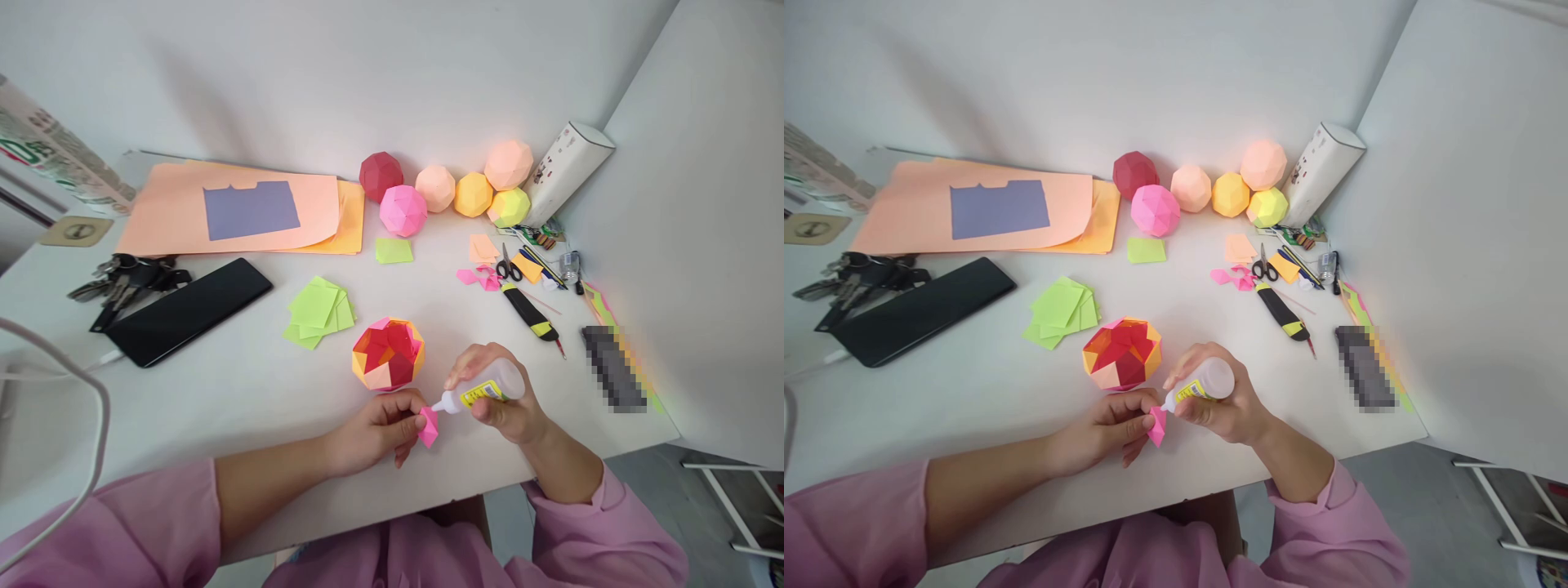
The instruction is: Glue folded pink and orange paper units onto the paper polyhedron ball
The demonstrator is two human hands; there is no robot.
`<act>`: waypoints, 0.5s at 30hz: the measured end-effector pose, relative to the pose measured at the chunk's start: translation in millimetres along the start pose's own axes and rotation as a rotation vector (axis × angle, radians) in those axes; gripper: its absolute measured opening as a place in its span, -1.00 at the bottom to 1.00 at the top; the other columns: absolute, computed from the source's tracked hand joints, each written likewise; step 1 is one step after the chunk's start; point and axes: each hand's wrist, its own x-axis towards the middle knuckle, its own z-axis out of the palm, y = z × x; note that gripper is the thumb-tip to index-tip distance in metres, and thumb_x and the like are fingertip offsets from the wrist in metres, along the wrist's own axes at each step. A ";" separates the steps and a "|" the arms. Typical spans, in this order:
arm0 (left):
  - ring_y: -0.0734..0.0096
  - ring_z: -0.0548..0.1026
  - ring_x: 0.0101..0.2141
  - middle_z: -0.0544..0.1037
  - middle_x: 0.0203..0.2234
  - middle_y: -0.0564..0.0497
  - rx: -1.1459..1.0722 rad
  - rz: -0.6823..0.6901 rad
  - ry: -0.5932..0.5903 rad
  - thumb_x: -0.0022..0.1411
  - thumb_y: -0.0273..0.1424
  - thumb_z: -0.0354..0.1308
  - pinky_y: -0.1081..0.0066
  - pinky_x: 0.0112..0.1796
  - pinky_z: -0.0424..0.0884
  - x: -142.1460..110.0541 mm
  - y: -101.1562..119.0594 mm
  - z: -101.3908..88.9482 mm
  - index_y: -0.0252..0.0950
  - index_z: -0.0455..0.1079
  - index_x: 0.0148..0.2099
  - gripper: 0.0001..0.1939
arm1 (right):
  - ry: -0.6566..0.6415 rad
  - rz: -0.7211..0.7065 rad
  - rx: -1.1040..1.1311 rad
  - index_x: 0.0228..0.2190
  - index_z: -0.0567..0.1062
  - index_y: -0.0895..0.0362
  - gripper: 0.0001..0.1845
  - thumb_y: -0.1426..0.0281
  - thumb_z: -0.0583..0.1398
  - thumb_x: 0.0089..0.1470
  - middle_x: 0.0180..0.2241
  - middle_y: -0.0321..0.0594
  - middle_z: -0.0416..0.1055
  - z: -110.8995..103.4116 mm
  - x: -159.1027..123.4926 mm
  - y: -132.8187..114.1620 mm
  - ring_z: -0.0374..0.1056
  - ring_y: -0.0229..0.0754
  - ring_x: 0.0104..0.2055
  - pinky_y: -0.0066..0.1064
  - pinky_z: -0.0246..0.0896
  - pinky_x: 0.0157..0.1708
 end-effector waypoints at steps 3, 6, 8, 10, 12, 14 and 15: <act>0.62 0.28 -0.64 0.32 -0.57 0.13 -0.003 0.002 0.003 0.21 -0.09 0.16 0.50 -0.55 0.29 -0.3 0.3 0.2 -0.34 0.34 -0.35 -0.62 | -0.012 0.001 0.022 -0.28 0.45 0.08 -0.74 0.26 0.34 0.00 -0.35 -0.18 0.45 0.1 -0.4 -0.1 0.38 -0.19 -0.34 -0.36 0.28 -0.41; 0.62 0.28 -0.64 0.33 -0.56 0.12 -0.002 0.001 0.009 0.21 -0.08 0.16 0.49 -0.55 0.29 -0.3 0.6 0.1 -0.34 0.33 -0.34 -0.62 | -0.045 0.025 0.051 -0.28 0.45 0.08 -0.74 0.27 0.34 0.00 -0.35 -0.20 0.44 0.9 -0.3 -0.5 0.38 -0.21 -0.37 -0.37 0.28 -0.42; 0.62 0.28 -0.64 0.33 -0.57 0.13 0.001 0.001 0.009 0.20 -0.08 0.17 0.49 -0.55 0.29 -0.2 0.7 0.1 -0.34 0.34 -0.34 -0.62 | -0.055 0.031 0.053 -0.28 0.44 0.08 -0.74 0.27 0.34 0.00 -0.36 -0.20 0.43 1.2 -0.1 -0.9 0.37 -0.21 -0.38 -0.37 0.27 -0.43; 0.62 0.28 -0.64 0.33 -0.57 0.13 -0.001 0.003 0.009 0.21 -0.08 0.16 0.49 -0.55 0.29 0.0 0.6 0.1 -0.34 0.34 -0.34 -0.62 | -0.047 0.021 0.051 -0.28 0.44 0.08 -0.74 0.26 0.33 0.01 -0.36 -0.20 0.43 1.1 0.0 -1.4 0.37 -0.21 -0.37 -0.37 0.26 -0.42; 0.62 0.28 -0.64 0.33 -0.57 0.12 -0.002 0.003 0.009 0.21 -0.08 0.16 0.49 -0.55 0.29 0.2 0.3 0.1 -0.34 0.34 -0.34 -0.62 | -0.035 0.015 0.050 -0.28 0.44 0.08 -0.74 0.26 0.33 0.01 -0.36 -0.19 0.44 0.9 0.0 -1.8 0.36 -0.21 -0.36 -0.37 0.26 -0.41; 0.62 0.28 -0.64 0.32 -0.58 0.13 0.002 0.000 0.011 0.20 -0.07 0.17 0.49 -0.55 0.29 0.4 -0.3 -0.1 -0.34 0.34 -0.35 -0.61 | -0.043 0.037 0.051 -0.29 0.44 0.08 -0.74 0.25 0.33 0.00 -0.36 -0.19 0.44 0.7 0.1 -1.8 0.35 -0.21 -0.37 -0.37 0.25 -0.42; 0.62 0.28 -0.64 0.31 -0.58 0.13 0.005 -0.002 0.011 0.20 -0.07 0.17 0.49 -0.55 0.29 0.5 -0.6 -0.2 -0.34 0.34 -0.35 -0.61 | -0.051 0.049 0.051 -0.29 0.44 0.08 -0.73 0.25 0.34 0.00 -0.37 -0.19 0.43 0.7 0.0 -1.8 0.35 -0.21 -0.38 -0.37 0.25 -0.43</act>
